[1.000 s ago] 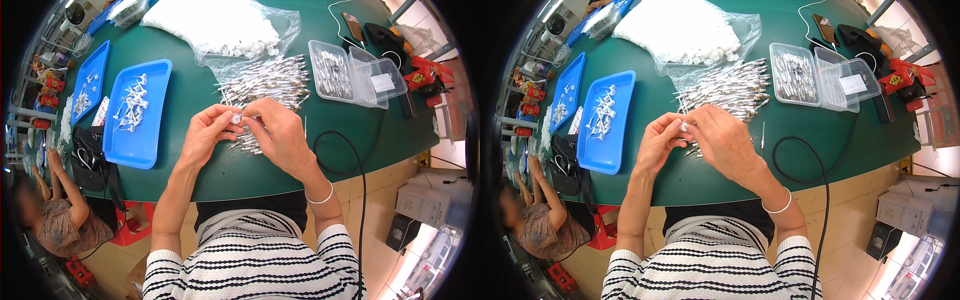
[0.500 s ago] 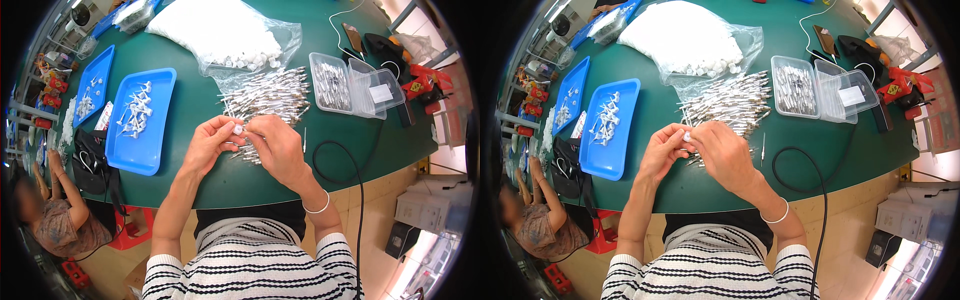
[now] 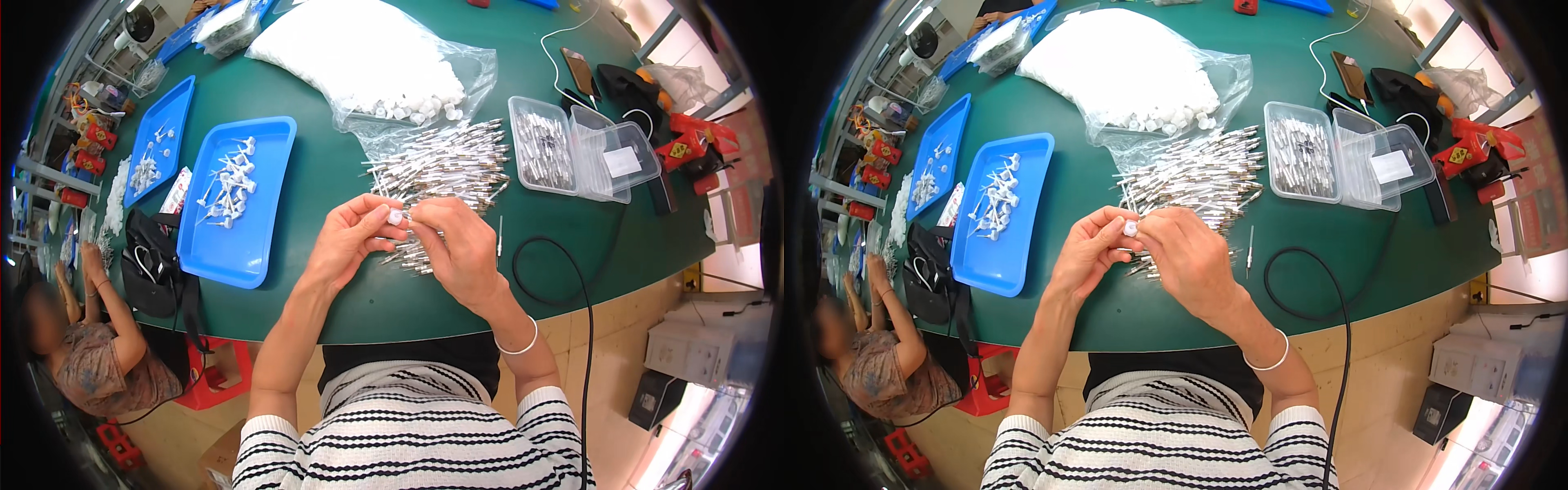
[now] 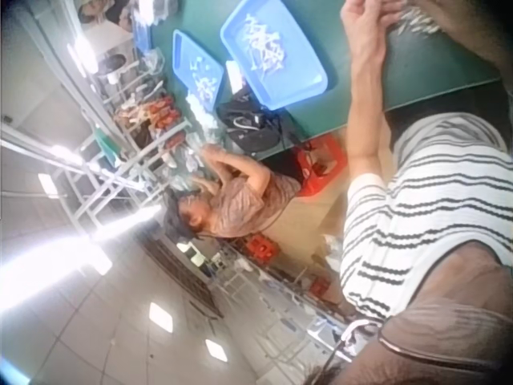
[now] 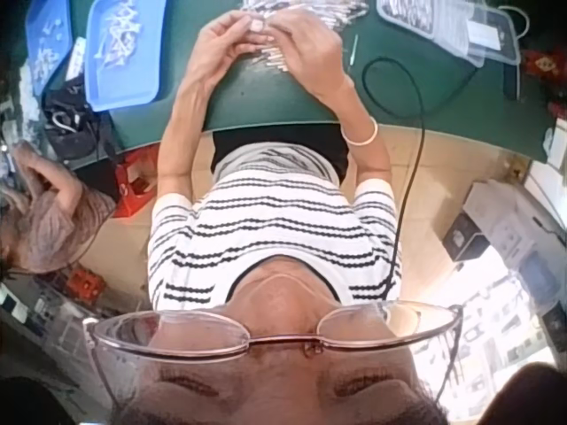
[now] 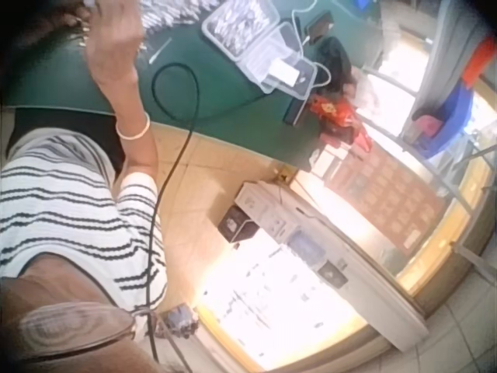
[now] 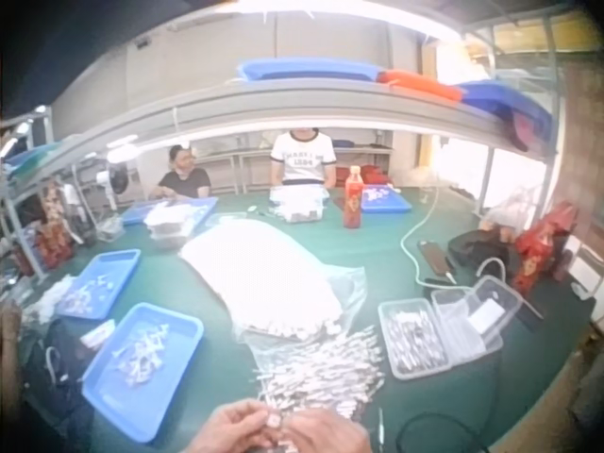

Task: The person sits at a green workbench and repeatedly picks up small white plastic caps and silver metal rods. They insert the rods into the caps by hand and place the assembled units into a blue tray. The process is repetitive and involves handling small parts one at a time.

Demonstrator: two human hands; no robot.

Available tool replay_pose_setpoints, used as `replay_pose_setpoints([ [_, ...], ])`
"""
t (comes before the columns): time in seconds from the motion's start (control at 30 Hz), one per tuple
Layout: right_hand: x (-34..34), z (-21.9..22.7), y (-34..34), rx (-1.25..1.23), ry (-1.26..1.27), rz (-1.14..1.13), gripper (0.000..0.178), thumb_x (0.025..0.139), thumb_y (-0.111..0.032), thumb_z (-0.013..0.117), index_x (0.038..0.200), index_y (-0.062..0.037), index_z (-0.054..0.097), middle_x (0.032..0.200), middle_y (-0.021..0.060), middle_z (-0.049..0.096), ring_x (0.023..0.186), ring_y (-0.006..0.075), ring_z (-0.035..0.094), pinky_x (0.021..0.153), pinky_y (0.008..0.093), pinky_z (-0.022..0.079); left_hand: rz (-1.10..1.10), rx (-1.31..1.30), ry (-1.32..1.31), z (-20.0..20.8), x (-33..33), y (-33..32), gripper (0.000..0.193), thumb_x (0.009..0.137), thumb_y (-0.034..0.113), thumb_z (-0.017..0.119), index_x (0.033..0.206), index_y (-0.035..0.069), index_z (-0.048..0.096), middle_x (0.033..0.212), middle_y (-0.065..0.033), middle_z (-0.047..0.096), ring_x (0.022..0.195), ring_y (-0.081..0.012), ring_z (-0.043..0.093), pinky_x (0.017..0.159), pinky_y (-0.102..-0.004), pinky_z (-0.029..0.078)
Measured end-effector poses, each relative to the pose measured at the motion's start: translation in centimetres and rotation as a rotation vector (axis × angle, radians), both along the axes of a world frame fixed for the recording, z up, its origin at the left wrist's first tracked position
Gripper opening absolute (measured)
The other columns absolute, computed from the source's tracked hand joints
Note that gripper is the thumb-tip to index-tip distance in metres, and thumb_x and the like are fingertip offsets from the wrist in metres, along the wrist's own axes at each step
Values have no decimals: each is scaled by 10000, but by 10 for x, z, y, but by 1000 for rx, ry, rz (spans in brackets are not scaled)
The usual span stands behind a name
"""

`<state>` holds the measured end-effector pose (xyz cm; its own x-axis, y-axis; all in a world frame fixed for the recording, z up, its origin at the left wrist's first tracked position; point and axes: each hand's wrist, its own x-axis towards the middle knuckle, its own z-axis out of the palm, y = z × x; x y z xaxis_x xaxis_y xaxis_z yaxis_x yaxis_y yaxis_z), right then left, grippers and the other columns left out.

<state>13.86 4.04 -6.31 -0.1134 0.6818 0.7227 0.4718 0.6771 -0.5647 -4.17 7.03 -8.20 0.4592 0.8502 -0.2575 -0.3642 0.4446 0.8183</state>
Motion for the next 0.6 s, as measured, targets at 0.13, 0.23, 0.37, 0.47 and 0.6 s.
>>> replay_pose_setpoints([
  [0.13, 0, -1, -2, -18, 18, 11, 180, 772, 22, 669, 920, -25, 579, 849, 107, 619, 756, 279, 619, 624, 350, 508, -5, -1, -24, -1, -1, 0, 222, 955, 160, 559, 1080, -17, 604, 927, -126, 681, 805, -151, 685, 651, -219, 566],
  [0.23, 2, -3, 0, -43, 45, 25, 186, 771, 28, 668, 926, -23, 580, 850, 109, 620, 761, 279, 621, 632, 354, 508, -11, -1, -31, -1, 0, 0, 220, 954, 160, 561, 1081, -15, 603, 934, -129, 682, 811, -155, 686, 652, -218, 567],
  [0.37, 2, -2, -1, -42, 56, 33, 188, 767, 37, 667, 922, -22, 577, 846, 108, 617, 755, 282, 618, 640, 360, 505, -16, 4, -26, -1, 0, 0, 223, 954, 160, 560, 1084, -16, 603, 943, -134, 682, 811, -158, 686, 653, -218, 567],
  [0.47, 1, -2, 0, -54, 77, 40, 189, 767, 43, 666, 919, -22, 575, 843, 104, 610, 744, 282, 613, 634, 361, 497, -16, -2, -28, -1, -1, 0, 227, 956, 157, 556, 1091, -19, 606, 944, -136, 682, 811, -158, 686, 655, -220, 567],
  [0.6, 2, -2, -1, -88, 102, 52, 187, 770, 48, 664, 919, -23, 576, 840, 100, 603, 730, 281, 606, 620, 354, 485, -22, -9, -34, 0, 0, 1, 238, 960, 156, 548, 1103, -22, 611, 943, -134, 681, 811, -155, 685, 657, -220, 566],
])
